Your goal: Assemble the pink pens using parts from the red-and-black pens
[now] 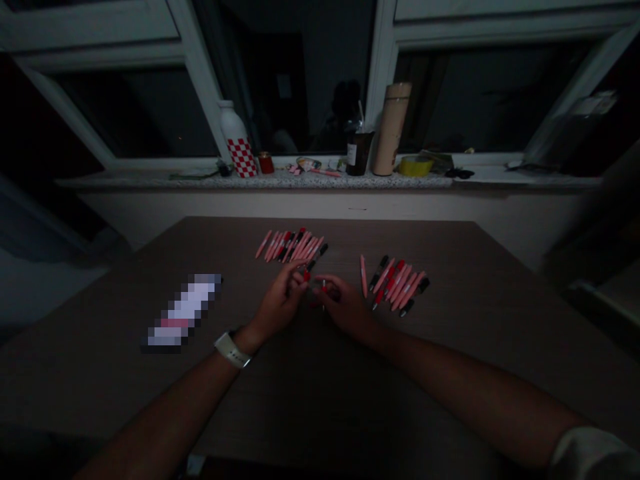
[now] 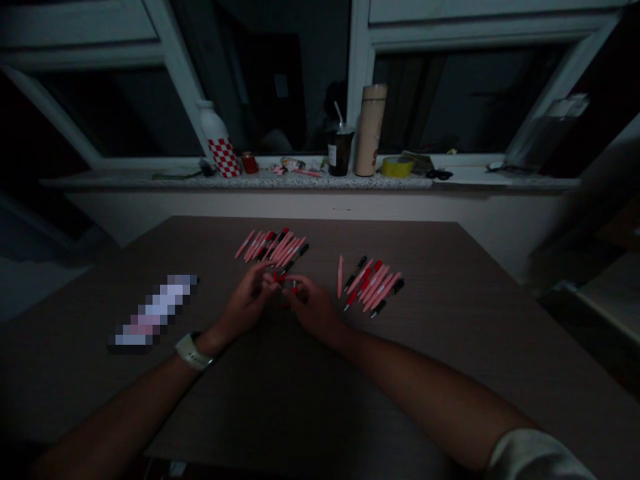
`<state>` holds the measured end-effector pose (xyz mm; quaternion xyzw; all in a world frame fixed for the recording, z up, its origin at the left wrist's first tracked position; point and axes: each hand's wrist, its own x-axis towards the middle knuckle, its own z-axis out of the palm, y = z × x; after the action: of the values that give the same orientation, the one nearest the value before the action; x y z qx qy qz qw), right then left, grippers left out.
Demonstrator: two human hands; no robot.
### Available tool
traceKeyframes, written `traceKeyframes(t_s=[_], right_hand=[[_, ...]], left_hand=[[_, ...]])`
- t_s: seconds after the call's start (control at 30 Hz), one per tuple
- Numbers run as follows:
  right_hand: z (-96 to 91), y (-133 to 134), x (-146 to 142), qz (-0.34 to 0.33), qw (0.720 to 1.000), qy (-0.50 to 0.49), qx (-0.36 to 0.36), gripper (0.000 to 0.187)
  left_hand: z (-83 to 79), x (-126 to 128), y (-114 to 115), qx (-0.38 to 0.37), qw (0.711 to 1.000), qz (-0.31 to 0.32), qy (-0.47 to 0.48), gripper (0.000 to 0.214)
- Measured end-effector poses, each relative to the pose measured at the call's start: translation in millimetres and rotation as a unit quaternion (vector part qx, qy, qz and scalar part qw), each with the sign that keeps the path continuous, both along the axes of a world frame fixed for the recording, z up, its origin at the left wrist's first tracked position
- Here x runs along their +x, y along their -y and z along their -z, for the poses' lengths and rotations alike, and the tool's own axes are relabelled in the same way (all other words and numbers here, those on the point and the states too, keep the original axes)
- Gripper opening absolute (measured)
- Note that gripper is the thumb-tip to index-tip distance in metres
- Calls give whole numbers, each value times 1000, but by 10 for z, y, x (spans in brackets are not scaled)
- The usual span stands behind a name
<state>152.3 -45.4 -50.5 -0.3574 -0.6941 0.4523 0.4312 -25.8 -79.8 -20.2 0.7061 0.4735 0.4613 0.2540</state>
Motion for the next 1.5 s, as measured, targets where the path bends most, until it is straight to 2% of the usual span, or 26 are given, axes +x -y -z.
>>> traceKeyframes(t_s=[0.23,0.4,0.57,0.7,0.87,1.0,1.1,1.23,1.5], right_hand=[[2,0,-4,3,1000,-4,13,34],[-2,1,-23,-3,999,-47,-24,36],[-4,8,-33,55,995,-78,-38,29],[-48,18,8,69,997,-46,-6,24],[-64,5,60,95,993,-12,65,20],[-28,-28,77,117,987,-20,104,19],[13,-57,82,141,982,-20,121,20],[70,-88,86,165,976,-12,140,22],[69,-78,106,176,972,4,156,23]], left_hand=[[42,-19,-25,-3,1000,4,22,45],[25,2,-21,0,1000,2,18,46],[19,12,-21,12,1000,-4,2,46],[21,-12,-22,21,998,-4,-66,40],[-10,-27,-8,68,987,-4,-144,39],[-3,-32,-7,69,986,0,-154,43],[17,-32,-10,55,986,-4,-157,37],[4,-17,-2,87,982,8,-170,26],[-64,-8,14,107,978,31,-178,25]])
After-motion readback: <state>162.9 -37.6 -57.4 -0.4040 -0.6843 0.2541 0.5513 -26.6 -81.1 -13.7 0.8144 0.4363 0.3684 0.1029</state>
